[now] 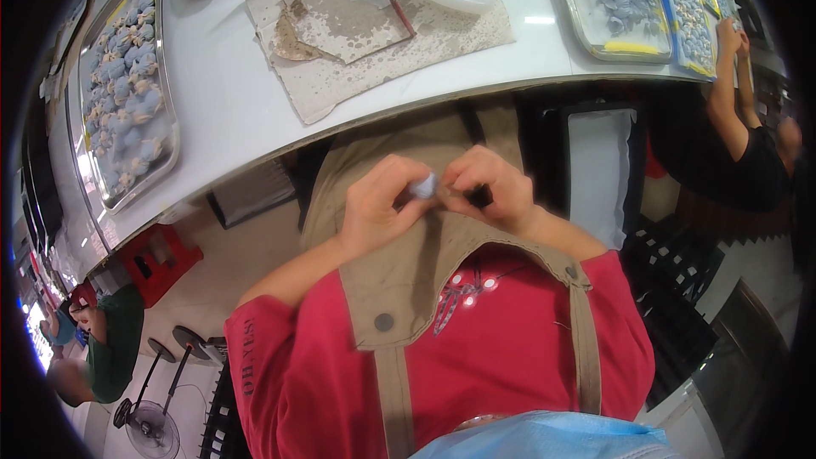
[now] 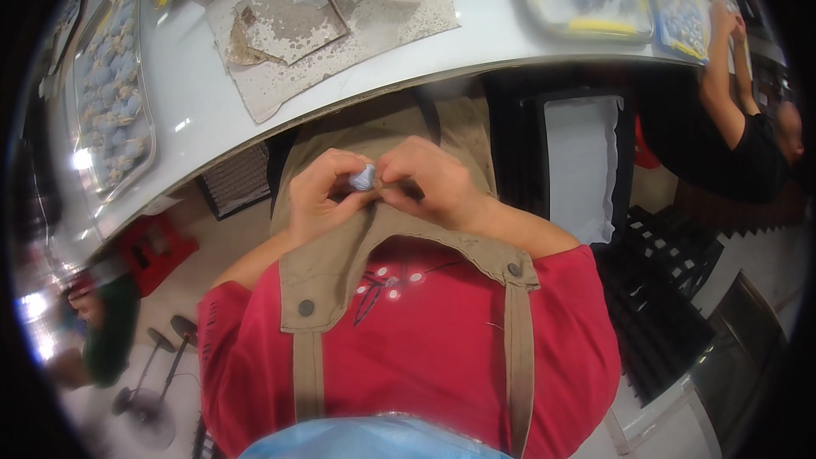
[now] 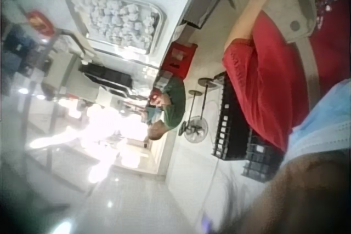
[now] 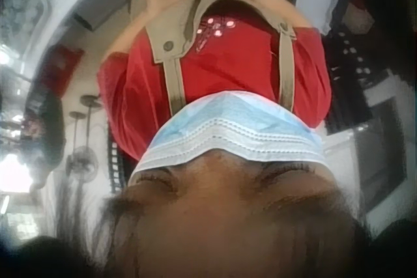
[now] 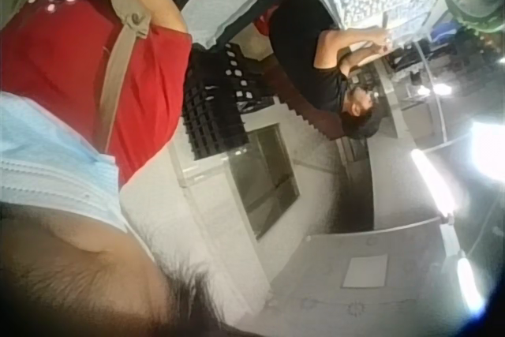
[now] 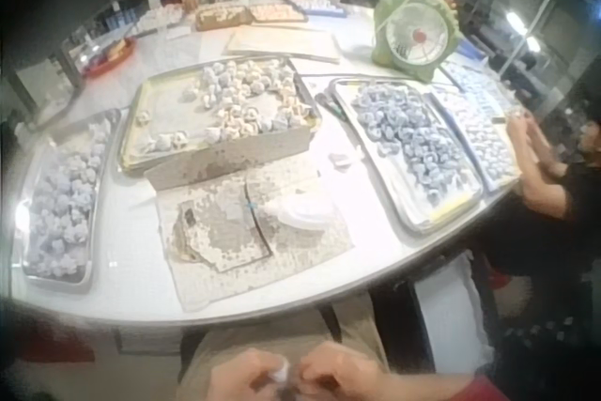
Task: The person assembles small decorative items by applying glue to a light blue ball and attaching a small white piece. They repeat this process for multiple items, placing the finished pieces onto a tray.
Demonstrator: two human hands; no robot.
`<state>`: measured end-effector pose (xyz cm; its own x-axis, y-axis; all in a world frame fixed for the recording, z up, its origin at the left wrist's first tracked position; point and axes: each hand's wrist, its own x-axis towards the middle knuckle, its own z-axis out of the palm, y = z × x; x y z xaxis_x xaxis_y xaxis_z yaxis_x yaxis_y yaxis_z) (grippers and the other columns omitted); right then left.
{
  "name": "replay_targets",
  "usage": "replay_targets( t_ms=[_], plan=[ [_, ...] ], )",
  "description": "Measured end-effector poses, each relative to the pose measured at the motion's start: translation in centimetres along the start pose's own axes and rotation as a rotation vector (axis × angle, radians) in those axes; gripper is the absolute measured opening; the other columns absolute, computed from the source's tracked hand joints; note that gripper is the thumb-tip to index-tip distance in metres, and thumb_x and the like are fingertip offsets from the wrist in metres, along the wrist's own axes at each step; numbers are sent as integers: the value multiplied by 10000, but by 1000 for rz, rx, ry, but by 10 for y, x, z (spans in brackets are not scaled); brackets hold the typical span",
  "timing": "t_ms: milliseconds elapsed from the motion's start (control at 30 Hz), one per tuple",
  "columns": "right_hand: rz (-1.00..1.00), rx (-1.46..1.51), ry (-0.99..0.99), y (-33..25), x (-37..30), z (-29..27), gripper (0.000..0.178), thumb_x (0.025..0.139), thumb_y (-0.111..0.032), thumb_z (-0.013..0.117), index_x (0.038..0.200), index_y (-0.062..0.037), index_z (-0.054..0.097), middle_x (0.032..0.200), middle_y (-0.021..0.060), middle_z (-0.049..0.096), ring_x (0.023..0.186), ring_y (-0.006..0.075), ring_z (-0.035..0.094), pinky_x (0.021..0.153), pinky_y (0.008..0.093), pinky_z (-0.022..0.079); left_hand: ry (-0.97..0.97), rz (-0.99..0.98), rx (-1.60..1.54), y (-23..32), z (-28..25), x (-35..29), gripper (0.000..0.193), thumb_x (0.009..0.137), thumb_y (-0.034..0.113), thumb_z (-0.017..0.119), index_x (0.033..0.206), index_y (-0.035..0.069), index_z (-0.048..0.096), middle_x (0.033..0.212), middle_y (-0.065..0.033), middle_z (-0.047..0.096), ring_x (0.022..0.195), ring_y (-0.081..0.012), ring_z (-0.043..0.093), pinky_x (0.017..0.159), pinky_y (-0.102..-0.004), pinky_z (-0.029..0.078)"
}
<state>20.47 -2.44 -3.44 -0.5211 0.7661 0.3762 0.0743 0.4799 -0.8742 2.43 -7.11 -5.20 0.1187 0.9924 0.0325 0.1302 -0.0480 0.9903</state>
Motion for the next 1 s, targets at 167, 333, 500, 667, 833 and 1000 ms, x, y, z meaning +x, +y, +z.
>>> replay_targets(
  t_ms=[167,333,500,667,833,1000],
  plan=[
    [26,-27,30,-1,-1,2,326,626,80,706,876,-31,528,847,98,596,724,246,588,609,305,487,-5,-10,-2,3,0,1,275,657,-35,714,872,43,560,803,-66,573,620,-152,564,518,-247,466],
    [23,39,-31,1,0,-2,309,642,70,706,870,-30,524,846,100,596,726,233,590,618,298,488,-1,-14,3,3,-1,0,276,657,-29,718,874,43,563,803,-64,573,618,-149,563,520,-244,466],
    [406,289,128,-2,-9,3,297,734,56,661,940,-54,476,876,92,581,774,163,567,663,270,466,0,-29,-80,2,1,0,276,664,-1,740,877,44,571,786,-55,575,617,-127,562,526,-233,462],
    [820,1041,253,-8,0,-6,334,805,31,605,1041,-107,413,929,67,556,807,103,516,726,239,425,53,-118,-137,-2,3,-2,275,675,29,759,880,38,575,788,-43,590,651,-84,567,543,-222,469],
    [888,1247,197,2,-5,-6,250,840,-27,585,1023,-109,435,937,71,561,794,100,516,718,231,416,60,-145,-180,0,3,-2,288,687,34,759,898,26,563,808,-45,600,705,-73,583,586,-221,493],
    [925,1256,182,3,-6,-6,249,835,-28,594,1017,-106,443,948,56,567,795,99,515,722,232,417,63,-174,-239,3,3,-3,295,695,6,747,914,13,549,841,-54,602,753,-78,593,644,-228,515]
  ],
)
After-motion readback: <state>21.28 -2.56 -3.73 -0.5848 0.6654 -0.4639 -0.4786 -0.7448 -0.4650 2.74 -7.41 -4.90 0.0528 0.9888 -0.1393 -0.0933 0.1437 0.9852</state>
